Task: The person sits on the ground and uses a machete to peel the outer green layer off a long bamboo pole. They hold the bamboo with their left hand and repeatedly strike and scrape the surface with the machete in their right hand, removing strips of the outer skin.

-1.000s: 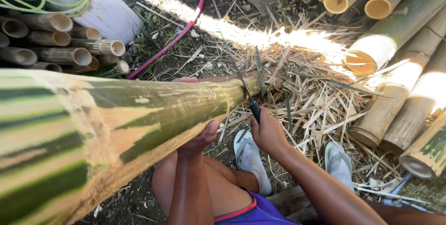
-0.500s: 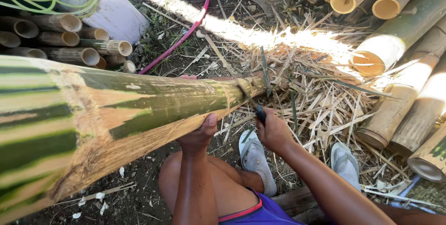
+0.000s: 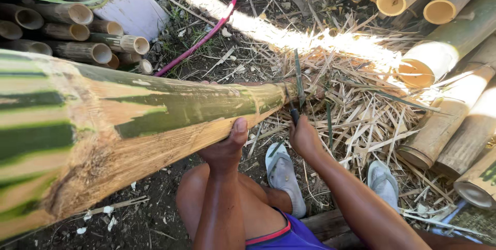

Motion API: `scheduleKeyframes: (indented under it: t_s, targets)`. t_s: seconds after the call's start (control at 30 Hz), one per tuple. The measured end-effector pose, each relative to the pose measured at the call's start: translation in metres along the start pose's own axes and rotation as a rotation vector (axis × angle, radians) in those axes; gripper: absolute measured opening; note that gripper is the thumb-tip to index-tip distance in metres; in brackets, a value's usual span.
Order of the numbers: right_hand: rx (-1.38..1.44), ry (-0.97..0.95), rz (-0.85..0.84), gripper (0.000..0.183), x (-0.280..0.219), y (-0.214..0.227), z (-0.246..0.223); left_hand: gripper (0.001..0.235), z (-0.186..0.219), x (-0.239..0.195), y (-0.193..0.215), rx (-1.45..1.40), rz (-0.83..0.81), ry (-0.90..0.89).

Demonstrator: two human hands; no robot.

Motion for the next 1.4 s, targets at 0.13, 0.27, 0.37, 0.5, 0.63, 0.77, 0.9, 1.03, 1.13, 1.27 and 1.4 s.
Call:
scheduleKeyframes:
  t_s: [0.13,0.27,0.37,0.5,0.63,0.77,0.9,1.03,1.13,1.27,1.4]
  targets:
    - [0.119,0.016,-0.054,0.039,-0.015,-0.002,0.036,0.092,0.004,0.004,-0.006,-0.070,0.002,-0.043]
    - [0.161,0.078,0.014,0.041,-0.021,-0.040,0.065,0.092,0.001,-0.004,-0.006,-0.062,-0.025,-0.020]
    - [0.057,-0.125,0.000,0.039,0.014,-0.044,0.090,0.079,-0.002,0.019,0.006,-0.057,-0.306,-0.069]
    - [0.030,-0.061,0.004,0.043,-0.014,-0.019,0.083,0.097,-0.001,0.039,0.018,-0.068,-0.362,-0.143]
    - [0.043,0.046,0.035,0.043,-0.054,0.036,0.033,0.099,0.001,0.003,-0.002,-0.041,-0.050,0.020]
    - [0.215,0.469,0.088,0.042,-0.100,0.075,-0.028,0.088,0.006,0.011,-0.004,0.031,-0.259,-0.069]
    - [0.288,0.614,0.127,0.039,-0.110,0.074,-0.028,0.085,0.021,0.005,-0.011,0.151,-0.289,-0.175]
    - [0.062,0.059,-0.026,0.033,-0.061,0.050,-0.010,0.085,0.024,0.003,-0.016,0.017,-0.272,-0.019]
    - [0.149,0.359,0.087,0.034,-0.080,0.054,-0.009,0.082,0.017,0.005,-0.013,0.085,-0.284,-0.052]
    - [0.128,0.195,-0.031,0.037,-0.060,0.040,-0.001,0.083,0.006,0.002,-0.008,0.076,-0.258,-0.094]
    - [-0.073,0.027,-0.012,0.028,-0.022,0.038,0.016,0.088,0.003,-0.002,-0.005,-0.045,-0.213,-0.061]
Point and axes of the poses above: each hand's wrist, its own x-axis towards the middle knuckle, its own y-axis out of the back of the hand, z = x × y, the point moved 3 cm from there along x, towards the middle knuckle, and after that the axes turned 12 degrees about -y, right-handed, at the moved point
